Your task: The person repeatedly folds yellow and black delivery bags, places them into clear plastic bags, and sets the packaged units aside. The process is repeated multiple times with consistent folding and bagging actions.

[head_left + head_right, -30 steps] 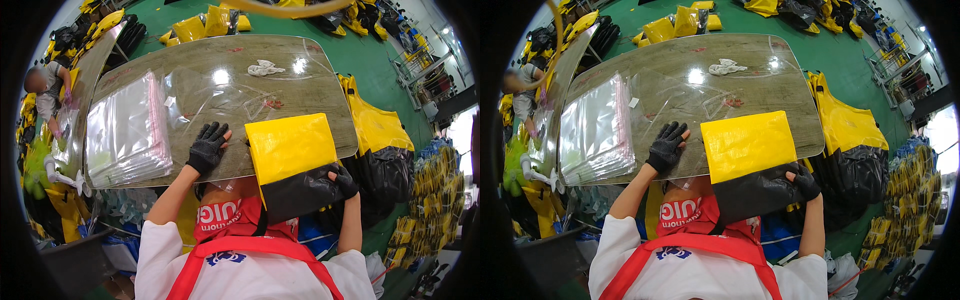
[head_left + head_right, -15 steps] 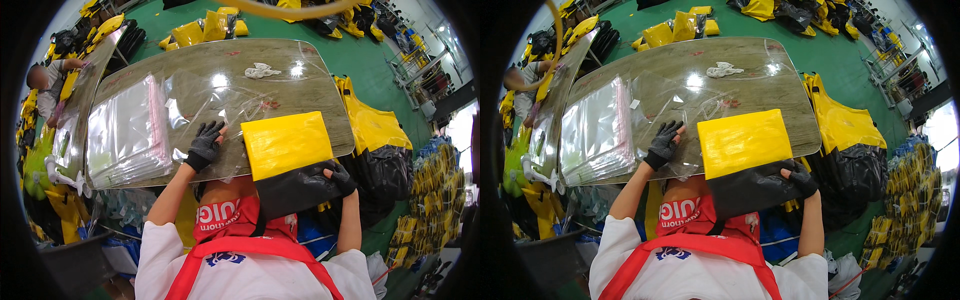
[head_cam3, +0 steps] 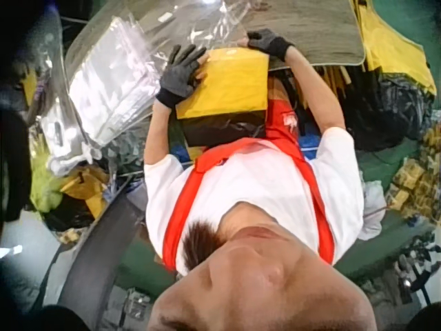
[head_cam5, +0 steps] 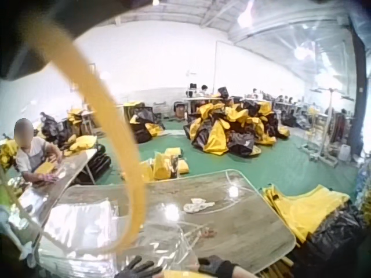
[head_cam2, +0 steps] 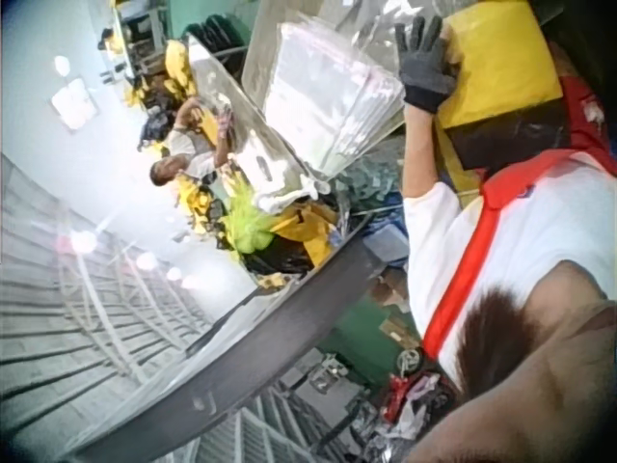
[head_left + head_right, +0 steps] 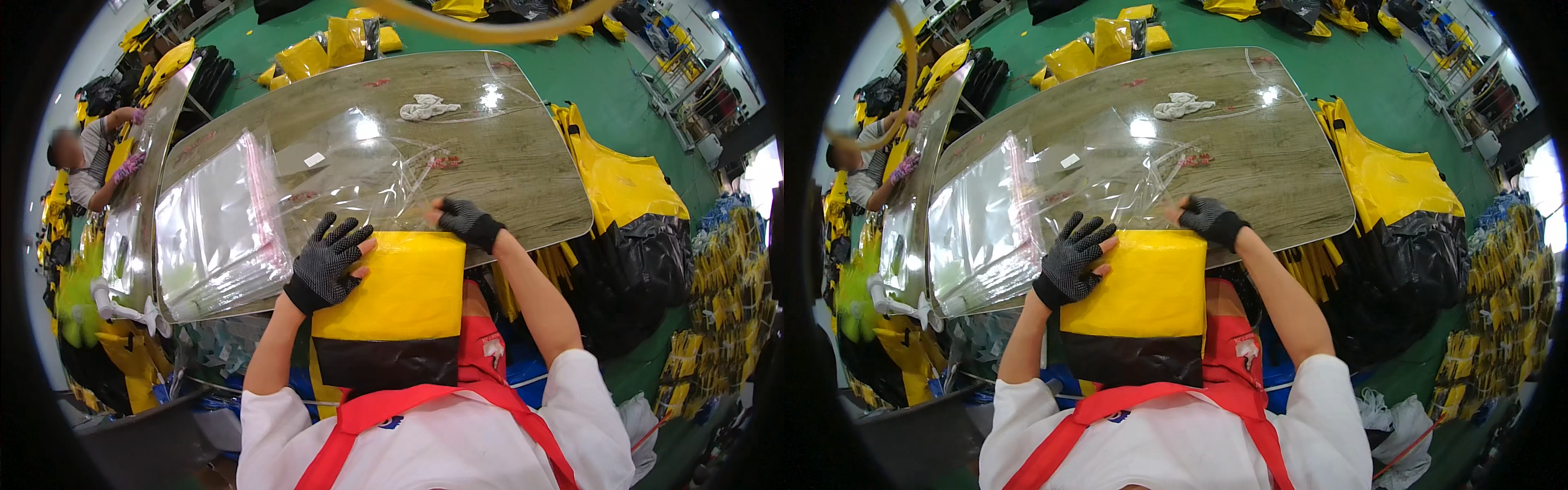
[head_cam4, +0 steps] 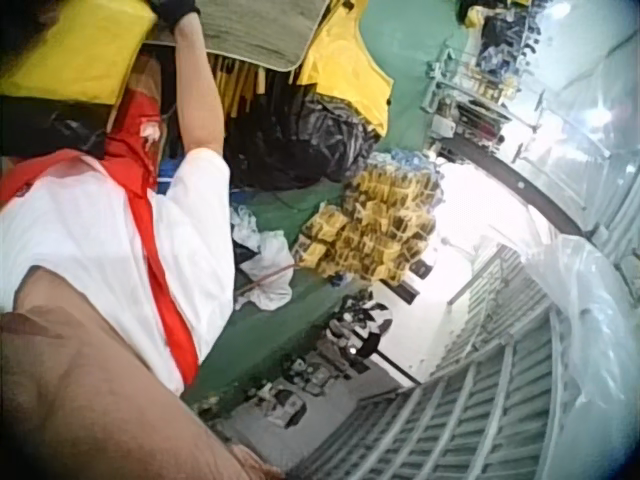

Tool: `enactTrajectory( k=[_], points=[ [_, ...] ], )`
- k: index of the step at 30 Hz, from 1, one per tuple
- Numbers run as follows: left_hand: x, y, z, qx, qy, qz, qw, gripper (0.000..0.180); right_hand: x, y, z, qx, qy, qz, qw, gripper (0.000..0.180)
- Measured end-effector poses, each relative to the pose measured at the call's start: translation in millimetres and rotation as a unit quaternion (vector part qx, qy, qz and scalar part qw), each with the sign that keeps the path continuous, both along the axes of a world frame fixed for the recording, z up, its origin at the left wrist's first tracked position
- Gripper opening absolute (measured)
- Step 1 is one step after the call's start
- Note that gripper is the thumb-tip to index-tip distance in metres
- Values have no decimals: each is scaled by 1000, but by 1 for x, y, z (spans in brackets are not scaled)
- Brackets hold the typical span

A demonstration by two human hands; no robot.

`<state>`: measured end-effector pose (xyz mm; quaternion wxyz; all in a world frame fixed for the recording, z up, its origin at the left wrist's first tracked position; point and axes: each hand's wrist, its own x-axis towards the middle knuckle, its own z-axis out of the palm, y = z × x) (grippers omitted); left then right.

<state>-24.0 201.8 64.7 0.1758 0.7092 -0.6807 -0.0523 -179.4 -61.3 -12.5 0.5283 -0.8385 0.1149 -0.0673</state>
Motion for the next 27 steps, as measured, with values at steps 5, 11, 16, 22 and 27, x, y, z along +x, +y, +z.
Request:
enactTrajectory(
  k=[5,11,16,22,27],
  points=[
    [-9,24,-13,-10,-42,101,994,46,-27,-6,15,178,2,-66,982,30],
    [-18,34,-43,-116,117,176,970,61,-77,43,31,357,62,-131,923,22],
    [0,41,-81,-133,663,299,673,91,-81,49,-15,122,-40,-212,969,20],
    [-4,54,-54,-2,748,273,605,65,-103,109,-7,-123,64,-246,959,22],
    [-17,71,-48,39,747,267,608,57,-131,83,-33,235,-24,-241,941,27]
  ],
)
